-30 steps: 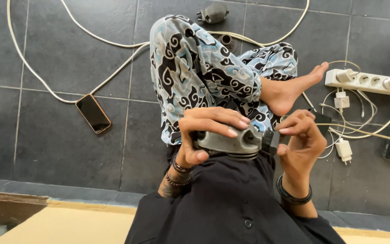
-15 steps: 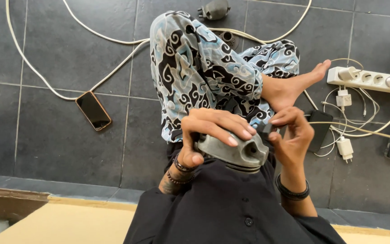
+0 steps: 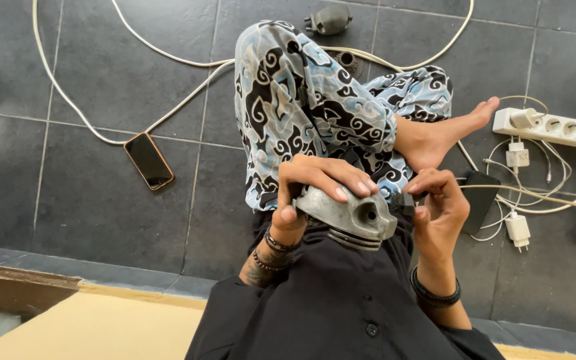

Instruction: Cleaning a metal engine cover by scraping off dirt and grime using a small hand tool.

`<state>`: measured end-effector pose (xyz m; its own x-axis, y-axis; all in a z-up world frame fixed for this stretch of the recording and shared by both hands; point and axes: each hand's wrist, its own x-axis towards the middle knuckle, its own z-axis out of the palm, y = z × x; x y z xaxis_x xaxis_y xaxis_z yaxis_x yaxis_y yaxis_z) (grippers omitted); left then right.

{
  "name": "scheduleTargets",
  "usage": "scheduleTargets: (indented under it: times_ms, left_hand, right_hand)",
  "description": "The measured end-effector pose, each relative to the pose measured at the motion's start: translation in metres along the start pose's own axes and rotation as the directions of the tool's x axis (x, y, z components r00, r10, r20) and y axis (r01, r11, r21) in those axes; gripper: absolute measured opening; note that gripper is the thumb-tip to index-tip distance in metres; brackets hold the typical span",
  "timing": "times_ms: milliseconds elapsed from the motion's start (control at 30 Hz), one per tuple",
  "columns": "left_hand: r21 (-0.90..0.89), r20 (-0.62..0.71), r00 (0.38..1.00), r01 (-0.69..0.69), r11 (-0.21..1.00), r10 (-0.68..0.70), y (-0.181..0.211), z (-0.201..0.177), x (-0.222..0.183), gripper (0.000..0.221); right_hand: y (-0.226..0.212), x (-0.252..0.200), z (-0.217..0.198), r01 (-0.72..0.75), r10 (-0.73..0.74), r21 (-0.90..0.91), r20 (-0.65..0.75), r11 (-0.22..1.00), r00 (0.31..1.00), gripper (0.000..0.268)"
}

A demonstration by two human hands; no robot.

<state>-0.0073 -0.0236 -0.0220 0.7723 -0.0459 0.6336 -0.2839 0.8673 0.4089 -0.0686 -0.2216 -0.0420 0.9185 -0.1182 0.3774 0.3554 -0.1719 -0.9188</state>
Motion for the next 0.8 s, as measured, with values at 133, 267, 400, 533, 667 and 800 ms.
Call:
scheduleTargets:
  times_ms: [133, 267, 400, 533, 667, 800]
  left_hand:
    - [0.038, -0.010, 1.000, -0.029, 0.999, 0.029, 0.008, -0.003, 0.004, 0.062]
    - [-0.023, -0.042, 0.998, -0.048, 0.999, 0.047, 0.010, -0.009, 0.004, 0.063]
    - [-0.046, -0.017, 0.998, -0.059, 0.997, 0.058, 0.010, -0.013, 0.003, 0.065]
    - [-0.026, 0.008, 0.997, -0.075, 0.997, 0.075, 0.010, -0.012, 0.005, 0.066]
    - [-0.012, -0.040, 0.999, -0.038, 0.999, 0.037, 0.009, -0.015, 0.003, 0.068]
    - [-0.026, -0.068, 0.997, -0.043, 0.999, 0.041, 0.008, -0.007, 0.009, 0.069]
  right_hand:
    - [0.005, -0.004, 0.000, -0.021, 0.021, 0.023, 0.019, 1.000, 1.000, 0.062]
    - [0.012, -0.009, 0.001, -0.050, 0.047, 0.071, 0.042, 0.996, 0.998, 0.058]
    - [0.016, -0.014, 0.001, -0.087, 0.082, 0.090, 0.057, 0.992, 0.995, 0.057]
    - [0.014, -0.011, 0.002, -0.090, 0.086, 0.086, 0.053, 0.992, 0.995, 0.057]
    - [0.013, -0.009, 0.000, -0.089, 0.084, 0.105, 0.049, 0.991, 0.995, 0.059]
    - [0.012, -0.006, -0.007, -0.118, 0.114, 0.107, 0.043, 0.987, 0.993, 0.061]
